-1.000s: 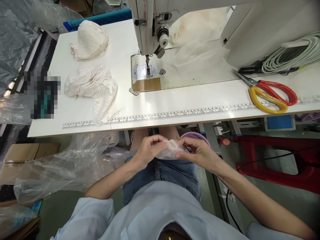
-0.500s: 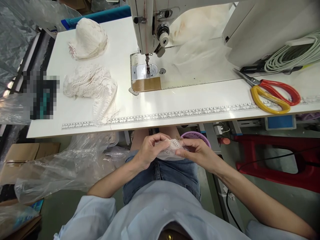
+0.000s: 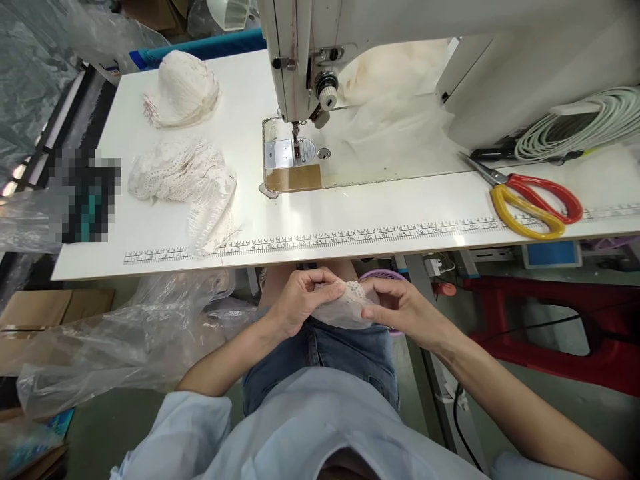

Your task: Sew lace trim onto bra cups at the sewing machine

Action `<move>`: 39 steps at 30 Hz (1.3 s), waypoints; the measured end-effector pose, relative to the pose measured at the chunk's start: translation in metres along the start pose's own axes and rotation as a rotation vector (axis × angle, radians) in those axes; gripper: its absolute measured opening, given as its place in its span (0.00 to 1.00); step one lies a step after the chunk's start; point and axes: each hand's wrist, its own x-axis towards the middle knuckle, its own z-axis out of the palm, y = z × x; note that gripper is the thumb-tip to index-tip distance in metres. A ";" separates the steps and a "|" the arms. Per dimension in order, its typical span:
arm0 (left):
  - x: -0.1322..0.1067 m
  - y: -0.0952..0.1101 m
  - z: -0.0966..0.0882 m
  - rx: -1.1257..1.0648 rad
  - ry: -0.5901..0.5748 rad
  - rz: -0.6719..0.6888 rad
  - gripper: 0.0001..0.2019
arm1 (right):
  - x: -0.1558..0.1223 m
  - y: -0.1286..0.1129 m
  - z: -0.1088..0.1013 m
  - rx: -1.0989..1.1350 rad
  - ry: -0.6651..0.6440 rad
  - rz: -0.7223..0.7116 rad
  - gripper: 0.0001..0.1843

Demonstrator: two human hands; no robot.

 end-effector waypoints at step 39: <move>0.151 0.175 -0.072 1.089 -0.091 0.108 0.04 | 0.151 -0.095 -0.062 -1.613 0.043 -1.110 0.18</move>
